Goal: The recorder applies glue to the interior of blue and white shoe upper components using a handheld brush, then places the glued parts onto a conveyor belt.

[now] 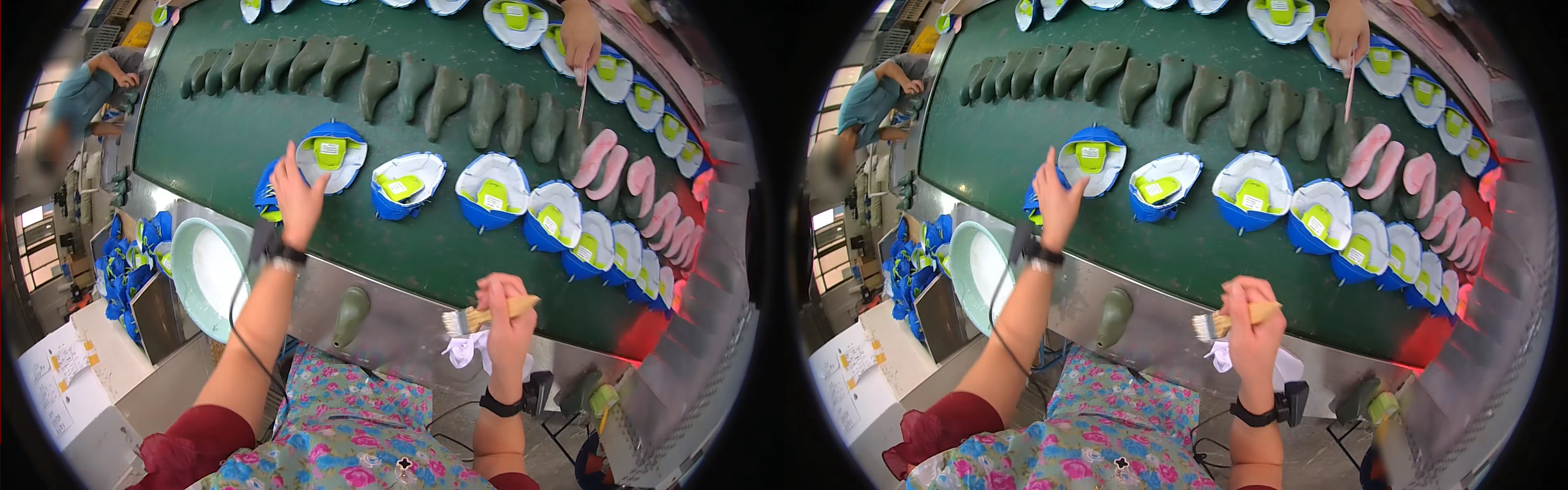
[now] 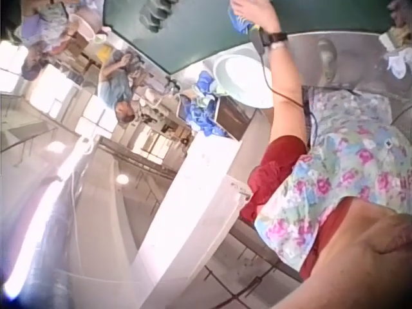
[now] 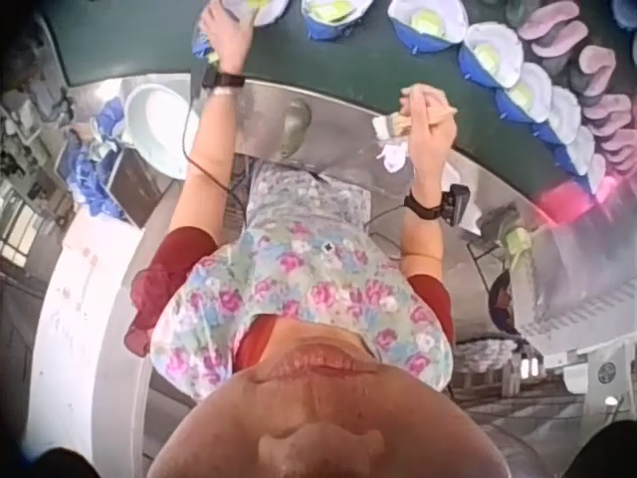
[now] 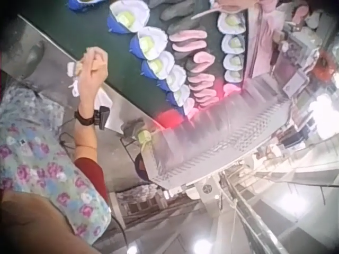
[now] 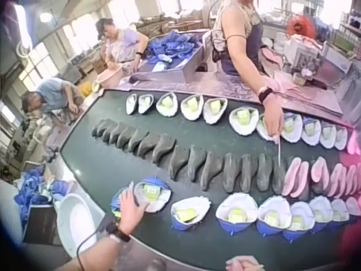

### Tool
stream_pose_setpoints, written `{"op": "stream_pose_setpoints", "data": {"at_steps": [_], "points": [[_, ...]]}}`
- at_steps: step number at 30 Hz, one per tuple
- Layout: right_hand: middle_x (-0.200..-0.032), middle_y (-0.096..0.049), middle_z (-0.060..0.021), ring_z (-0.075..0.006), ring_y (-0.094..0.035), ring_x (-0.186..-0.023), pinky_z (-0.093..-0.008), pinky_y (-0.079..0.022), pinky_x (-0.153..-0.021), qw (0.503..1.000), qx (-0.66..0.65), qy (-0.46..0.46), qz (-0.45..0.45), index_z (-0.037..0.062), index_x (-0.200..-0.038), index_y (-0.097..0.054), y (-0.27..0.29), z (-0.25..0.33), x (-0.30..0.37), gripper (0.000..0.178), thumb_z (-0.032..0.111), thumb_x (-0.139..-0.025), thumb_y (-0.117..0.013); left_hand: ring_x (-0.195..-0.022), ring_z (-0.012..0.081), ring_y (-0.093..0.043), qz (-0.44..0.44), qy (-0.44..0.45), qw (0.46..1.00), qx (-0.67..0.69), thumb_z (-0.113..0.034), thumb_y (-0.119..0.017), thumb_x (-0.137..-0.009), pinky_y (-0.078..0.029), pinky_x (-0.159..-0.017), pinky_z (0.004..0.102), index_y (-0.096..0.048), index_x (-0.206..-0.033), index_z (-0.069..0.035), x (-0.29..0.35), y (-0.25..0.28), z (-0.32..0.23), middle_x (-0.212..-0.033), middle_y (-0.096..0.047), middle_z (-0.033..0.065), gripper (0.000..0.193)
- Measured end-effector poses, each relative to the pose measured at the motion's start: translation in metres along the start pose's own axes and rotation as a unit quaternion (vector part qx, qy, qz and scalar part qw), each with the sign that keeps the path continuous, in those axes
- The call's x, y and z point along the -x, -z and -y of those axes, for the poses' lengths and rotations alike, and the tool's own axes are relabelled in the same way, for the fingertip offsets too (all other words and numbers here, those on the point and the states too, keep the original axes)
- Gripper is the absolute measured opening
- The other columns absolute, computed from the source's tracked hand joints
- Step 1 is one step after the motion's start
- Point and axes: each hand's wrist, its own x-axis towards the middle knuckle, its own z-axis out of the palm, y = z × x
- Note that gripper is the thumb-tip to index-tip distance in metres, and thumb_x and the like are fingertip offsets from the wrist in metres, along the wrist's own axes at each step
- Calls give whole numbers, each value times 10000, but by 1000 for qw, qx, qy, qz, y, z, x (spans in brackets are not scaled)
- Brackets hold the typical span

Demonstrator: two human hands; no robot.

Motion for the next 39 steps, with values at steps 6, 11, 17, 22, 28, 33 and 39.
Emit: {"op": "stream_pose_setpoints", "data": {"at_steps": [6, 11, 17, 22, 28, 33, 39], "points": [[-1009, -623, -129, -228, -636, -882, -332, -502, -791, 985, -110, -54, 119, -27, -997, -642, -99, 23, -38, 157, 116, -943, -607, -676, 156, -555, 160, 247, 914, 278, -115, -689, -817, -462, -641, 290, -547, -1187, -2, -52, -17, 76, -754, -592, 83, 412], [-982, -613, -102, -171, -602, -889, -286, -478, -799, 989, -86, 36, 116, -16, -1065, -651, -169, 53, -36, 262, 174, -889, -695, -776, 197, -558, 15, 89, 972, 217, -41, -671, -820, -463, -698, 316, -525, -1189, -1, 19, 91, -40, -901, -588, 111, 398], [-941, -591, -98, -173, -600, -856, -298, -479, -766, 975, -102, 37, 192, -11, -1003, -646, -181, 100, 10, 308, 183, -800, -772, -1211, 236, -490, 122, 126, 901, 396, 43, -612, -842, -448, -999, 377, -382, -1356, 19, 100, 196, -48, -1322, -448, 128, 564], [-1061, -635, -152, -268, -626, -985, -345, -498, -804, 917, -7, 111, 383, 6, -970, -616, -185, 143, 67, 247, 140, -807, -744, -1315, 238, -428, 215, 264, 756, 560, -97, -660, -860, -360, -1093, 376, -234, -1494, -2, 116, 286, 40, -1511, -329, 141, 770], [-857, -611, -157, -357, -604, -835, -449, -488, -704, 737, 23, 152, 658, 55, -969, -592, -260, 192, 114, 214, 148, -813, -707, -1377, 211, -346, 336, 164, 776, 508, -155, -706, -844, -292, -1119, 348, -140, -1518, 13, 159, 369, 126, -1521, -319, 131, 896], [-910, -662, -128, -317, -626, -858, -409, -501, -743, 799, 23, 159, 579, 64, -955, -661, -344, 178, 146, 146, 173, -859, -675, -1308, 206, -444, 152, 404, 500, 751, -99, -719, -819, -351, -1091, 351, -259, -1487, -40, 261, 405, 175, -1442, -430, 113, 814], [-885, -674, -138, -289, -632, -758, -350, -502, -707, 916, 201, 107, 332, 9, -898, -697, -439, 104, 134, 171, 174, -854, -705, -1258, 176, -485, 343, 413, 523, 662, -44, -749, -793, -408, -1053, 340, -519, -1326, -23, 325, 434, 212, -1330, -539, 88, 581]]}}
